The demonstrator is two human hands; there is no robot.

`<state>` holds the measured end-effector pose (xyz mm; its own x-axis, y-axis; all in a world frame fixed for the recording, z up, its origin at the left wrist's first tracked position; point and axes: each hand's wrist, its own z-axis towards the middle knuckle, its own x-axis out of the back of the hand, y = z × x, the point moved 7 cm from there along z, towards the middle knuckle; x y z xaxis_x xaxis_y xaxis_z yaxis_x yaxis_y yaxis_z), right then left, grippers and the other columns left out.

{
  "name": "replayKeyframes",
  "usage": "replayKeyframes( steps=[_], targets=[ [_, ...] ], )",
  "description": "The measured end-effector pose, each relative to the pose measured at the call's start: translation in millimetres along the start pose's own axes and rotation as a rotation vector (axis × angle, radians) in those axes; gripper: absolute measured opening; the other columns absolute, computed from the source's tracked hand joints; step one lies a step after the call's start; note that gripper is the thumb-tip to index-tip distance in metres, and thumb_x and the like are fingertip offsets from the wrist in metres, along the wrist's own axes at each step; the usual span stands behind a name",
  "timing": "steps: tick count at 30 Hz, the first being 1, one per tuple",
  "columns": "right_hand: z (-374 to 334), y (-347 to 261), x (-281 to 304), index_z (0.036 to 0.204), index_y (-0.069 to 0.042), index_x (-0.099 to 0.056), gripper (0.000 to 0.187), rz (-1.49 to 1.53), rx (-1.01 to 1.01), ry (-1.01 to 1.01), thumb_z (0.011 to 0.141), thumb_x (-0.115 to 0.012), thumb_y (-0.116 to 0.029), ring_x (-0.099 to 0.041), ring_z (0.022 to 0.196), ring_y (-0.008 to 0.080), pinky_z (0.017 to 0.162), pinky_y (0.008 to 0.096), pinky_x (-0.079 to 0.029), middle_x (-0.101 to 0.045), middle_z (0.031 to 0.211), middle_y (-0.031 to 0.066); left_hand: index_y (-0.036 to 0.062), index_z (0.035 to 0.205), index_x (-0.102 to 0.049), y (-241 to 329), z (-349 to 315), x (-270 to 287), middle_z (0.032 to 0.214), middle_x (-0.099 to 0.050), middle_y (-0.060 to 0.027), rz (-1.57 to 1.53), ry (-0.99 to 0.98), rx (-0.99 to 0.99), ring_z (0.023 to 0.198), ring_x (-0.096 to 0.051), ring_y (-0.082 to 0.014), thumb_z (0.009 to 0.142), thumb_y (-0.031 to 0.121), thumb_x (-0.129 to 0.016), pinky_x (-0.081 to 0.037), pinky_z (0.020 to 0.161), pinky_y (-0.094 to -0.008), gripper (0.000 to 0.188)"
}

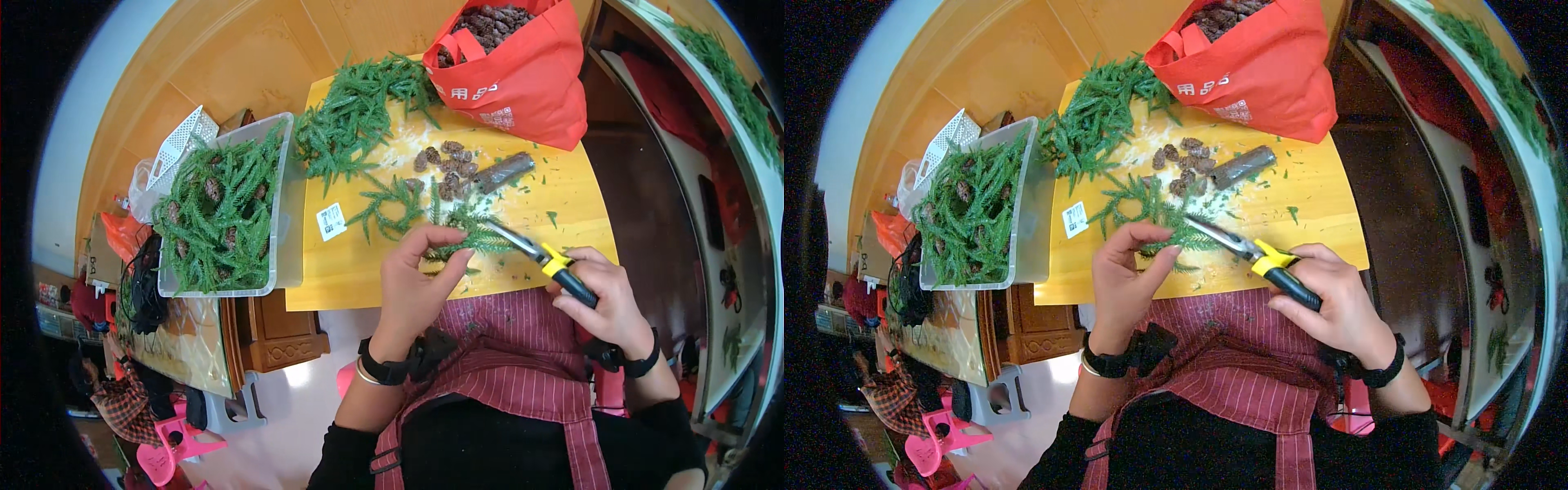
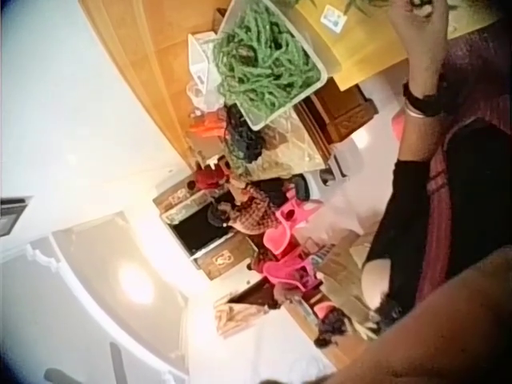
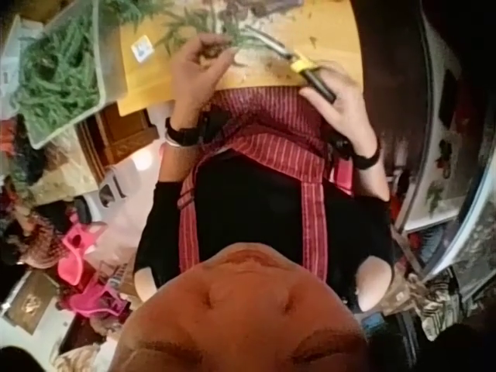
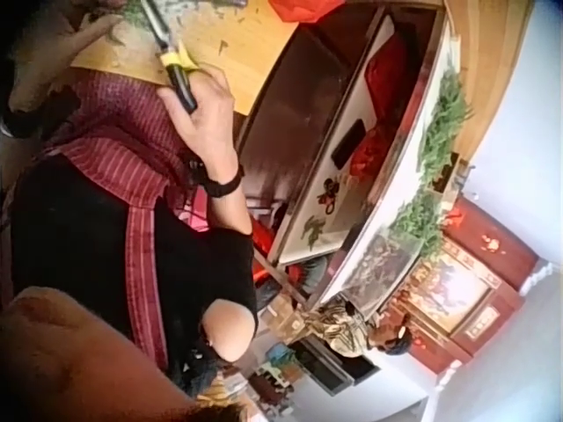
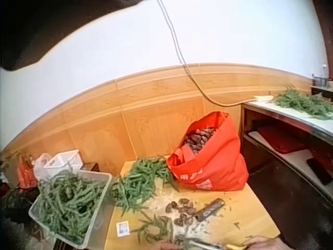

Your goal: Pruning green plant sprigs and sorting them with dried botanical items into containers.

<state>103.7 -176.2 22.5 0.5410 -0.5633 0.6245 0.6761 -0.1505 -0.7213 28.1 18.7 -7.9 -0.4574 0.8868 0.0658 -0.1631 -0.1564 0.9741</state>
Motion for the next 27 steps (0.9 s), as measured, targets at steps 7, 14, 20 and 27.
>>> replayKeyframes(
  steps=[7, 14, 20, 27],
  targets=[
    [-1.8, 0.4, -6.5, 0.075, 0.000, -0.059, 0.019, -0.124, -0.009, -0.020, 0.070, -0.069, -0.016, -0.054, 0.063, 0.0286, 0.085, 0.0390, -0.043, -0.052, 0.061, 0.0113, -0.0012, 0.093, -0.058, -1.7, 3.7, 3.4, 0.091, -0.058, -0.0031, 0.182, 0.001, -0.086, 0.086, -0.052, -0.0093, 0.078, -0.001, -0.059, -0.039, 0.077, -0.0208, 0.015],
    [3.5, -1.1, -11.9, 0.074, 0.000, -0.056, 0.025, -0.165, 0.027, 0.009, 0.069, -0.070, -0.019, -0.053, 0.067, 0.0305, 0.083, 0.0395, -0.044, -0.050, 0.063, 0.0121, -0.0011, 0.092, -0.058, -6.6, 2.9, -1.3, 0.090, -0.056, -0.0033, 0.131, -0.064, -0.025, 0.084, -0.051, -0.0092, 0.078, -0.001, -0.060, -0.039, 0.076, -0.0208, 0.015],
    [5.0, 1.5, -16.0, 0.072, 0.001, -0.053, 0.027, -0.205, 0.003, 0.018, 0.069, -0.071, -0.020, -0.054, 0.073, 0.0323, 0.077, 0.0385, -0.045, -0.051, 0.066, 0.0134, -0.0004, 0.093, -0.057, -8.6, 2.2, -1.0, 0.092, -0.057, -0.0040, 0.033, -0.038, 0.032, 0.085, -0.051, -0.0092, 0.076, 0.000, -0.063, -0.039, 0.077, -0.0211, 0.019],
    [-0.5, 16.5, -22.6, 0.075, 0.000, -0.056, 0.025, 0.004, -0.167, -0.148, 0.072, -0.069, -0.020, -0.055, 0.078, 0.0326, 0.074, 0.0377, -0.044, -0.055, 0.071, 0.0138, 0.0013, 0.090, -0.059, -8.1, 3.1, 1.0, 0.089, -0.059, -0.0035, 0.210, -0.048, 0.007, 0.085, -0.054, -0.0116, 0.075, 0.003, -0.064, -0.035, 0.091, -0.0278, 0.016]
  ],
)
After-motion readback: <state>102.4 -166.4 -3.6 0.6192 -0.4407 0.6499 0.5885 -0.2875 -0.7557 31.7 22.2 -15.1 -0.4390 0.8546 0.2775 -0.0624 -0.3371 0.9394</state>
